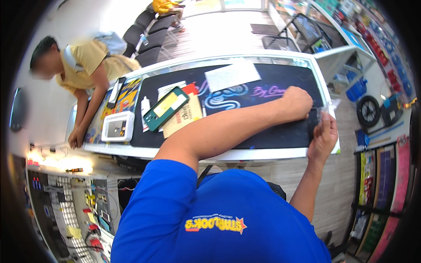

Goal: The person applies adhesive to a smartphone held in a yellow alignment jig, then removes the jig and handles the phone. They later handle a second phone and a small plastic bag, placing items on the counter.

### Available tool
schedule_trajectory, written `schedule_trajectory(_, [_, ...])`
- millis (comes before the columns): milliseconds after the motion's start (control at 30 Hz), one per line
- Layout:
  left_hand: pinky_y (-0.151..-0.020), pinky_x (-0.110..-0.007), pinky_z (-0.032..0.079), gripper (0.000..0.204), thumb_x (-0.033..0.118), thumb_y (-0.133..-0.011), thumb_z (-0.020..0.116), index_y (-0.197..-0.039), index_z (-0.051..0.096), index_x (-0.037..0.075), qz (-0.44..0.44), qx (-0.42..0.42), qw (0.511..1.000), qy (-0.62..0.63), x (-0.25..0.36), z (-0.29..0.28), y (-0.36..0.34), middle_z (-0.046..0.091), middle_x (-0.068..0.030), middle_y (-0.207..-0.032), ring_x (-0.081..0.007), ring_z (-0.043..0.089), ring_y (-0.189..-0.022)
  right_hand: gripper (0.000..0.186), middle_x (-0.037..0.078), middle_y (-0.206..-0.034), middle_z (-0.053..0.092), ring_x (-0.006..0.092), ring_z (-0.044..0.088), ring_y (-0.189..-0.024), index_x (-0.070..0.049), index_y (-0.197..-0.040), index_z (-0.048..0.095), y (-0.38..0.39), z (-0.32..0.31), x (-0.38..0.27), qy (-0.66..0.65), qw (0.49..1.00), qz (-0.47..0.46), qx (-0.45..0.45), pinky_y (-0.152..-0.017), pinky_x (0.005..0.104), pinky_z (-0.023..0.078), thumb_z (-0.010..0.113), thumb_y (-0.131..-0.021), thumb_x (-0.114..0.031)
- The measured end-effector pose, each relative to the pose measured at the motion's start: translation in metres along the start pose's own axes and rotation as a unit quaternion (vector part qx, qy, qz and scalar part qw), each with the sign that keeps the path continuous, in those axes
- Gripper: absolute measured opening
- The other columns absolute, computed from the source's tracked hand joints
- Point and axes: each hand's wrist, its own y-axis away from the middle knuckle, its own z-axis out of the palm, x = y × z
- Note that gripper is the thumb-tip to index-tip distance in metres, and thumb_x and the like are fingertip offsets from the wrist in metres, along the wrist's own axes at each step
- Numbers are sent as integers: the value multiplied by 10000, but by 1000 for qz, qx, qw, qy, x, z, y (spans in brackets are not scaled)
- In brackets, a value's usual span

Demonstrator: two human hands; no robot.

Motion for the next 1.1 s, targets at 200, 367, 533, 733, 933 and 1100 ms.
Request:
schedule_trajectory(200, [-730, -470, 585, 313, 291, -772, 707, -816, 751, -16, -41, 53, 995, 75, -12, -6, 23, 723, -233, -838, -377, 726, -818, 231, -78, -696, 435, -9, 294, -560, -9, -1137, 652, -12, -21, 15, 17, 999, -34, -24, -486, 188, 222, 635, -1027, -211])
schedule_trajectory(367, [-755, -394, 545, 231, 271, -828, 677, -870, 709, 46, -163, 83, 940, 288, -33, -66, 95, 719, -171, -834, -337, 699, -804, 292, -62, -663, 375, 13, 270, -548, 18, -1222, 627, -14, -27, 10, 31, 999, -28, -31, -485, 203, 211, 625, -1031, -203])
schedule_trajectory(533, [-743, -324, 525, 164, 108, -838, 705, -963, 631, 32, -233, 321, 892, 216, -79, -123, 272, 639, -66, -915, -162, 628, -819, 287, -70, -640, 314, 12, 239, -547, 6, -1227, 632, -10, -18, 5, 59, 997, -26, -32, -485, 210, 199, 615, -1037, -208])
schedule_trajectory(733, [-809, -386, 504, 160, 65, -806, 687, -928, 588, 42, -319, 200, 909, -179, -141, -178, 478, 596, -119, -876, -307, 619, -875, 254, -84, -643, 298, 4, 225, -543, -19, -1186, 651, -15, -12, 7, 108, 994, -24, -17, -479, 210, 176, 615, -1041, -224])
schedule_trajectory(933, [-909, -413, 460, 148, 101, -838, 700, -932, 600, 46, -281, 36, 941, -187, -200, -167, 544, 622, -112, -985, -306, 605, -1002, 221, -97, -643, 322, -11, 243, -537, -35, -1153, 663, -14, -2, 9, 139, 987, -62, 52, -480, 194, 185, 654, -1020, -212])
schedule_trajectory(1100, [-919, -405, 448, 124, 145, -912, 686, -937, 615, 46, -293, 135, 936, -139, -203, -168, 540, 618, -102, -995, -302, 590, -1025, 249, -95, -717, 452, -20, 288, -560, -27, -1197, 669, -1, -6, 7, 136, 987, -83, 32, -492, 174, 211, 645, -1023, -203])
